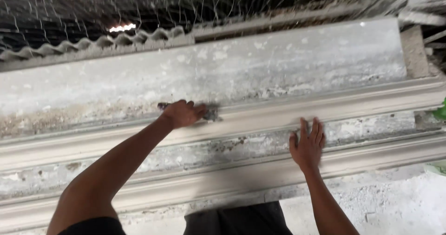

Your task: Trim and clean excess plaster from crown moldings using a putty knife.

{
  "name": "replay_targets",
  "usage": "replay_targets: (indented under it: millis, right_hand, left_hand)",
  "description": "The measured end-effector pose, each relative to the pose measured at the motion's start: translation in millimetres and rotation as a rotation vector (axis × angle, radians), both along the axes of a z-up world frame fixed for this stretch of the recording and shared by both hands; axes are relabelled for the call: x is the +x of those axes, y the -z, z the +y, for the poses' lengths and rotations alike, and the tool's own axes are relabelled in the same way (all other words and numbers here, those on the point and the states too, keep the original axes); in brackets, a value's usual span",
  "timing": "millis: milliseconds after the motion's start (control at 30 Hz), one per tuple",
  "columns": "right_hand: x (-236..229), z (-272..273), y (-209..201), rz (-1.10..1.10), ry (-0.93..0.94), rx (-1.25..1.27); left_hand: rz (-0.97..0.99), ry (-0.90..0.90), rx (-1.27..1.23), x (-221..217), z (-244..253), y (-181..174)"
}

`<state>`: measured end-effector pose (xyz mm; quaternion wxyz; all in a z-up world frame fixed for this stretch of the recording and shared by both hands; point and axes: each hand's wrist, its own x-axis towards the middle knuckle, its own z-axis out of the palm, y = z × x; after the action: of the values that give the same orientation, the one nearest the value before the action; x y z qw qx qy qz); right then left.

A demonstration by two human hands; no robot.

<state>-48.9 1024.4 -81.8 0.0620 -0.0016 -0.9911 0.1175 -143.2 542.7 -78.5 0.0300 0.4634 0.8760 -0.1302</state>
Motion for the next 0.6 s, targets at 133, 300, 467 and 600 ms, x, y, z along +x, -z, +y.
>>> replay_targets:
  millis: [133, 300, 467, 600]
  right_hand:
    - [-6.3, 1.1, 0.3, 0.012, -0.022, -0.036]
    - [-10.3, 2.6, 7.4, 0.099, -0.035, 0.042]
    - [-12.5, 1.1, 5.1, 0.134, -0.052, 0.037]
    - [-8.0, 2.7, 7.6, 0.146, -0.038, 0.065]
  left_hand:
    - [-0.076, -0.015, -0.113, -1.7, -18.7, -29.6]
    - [-0.090, -0.048, -0.036, -10.6, 30.4, -21.5]
    - [-0.161, -0.041, -0.070, -22.9, 28.3, -19.3]
    - [-0.170, -0.037, -0.137, -12.6, 13.1, -19.2]
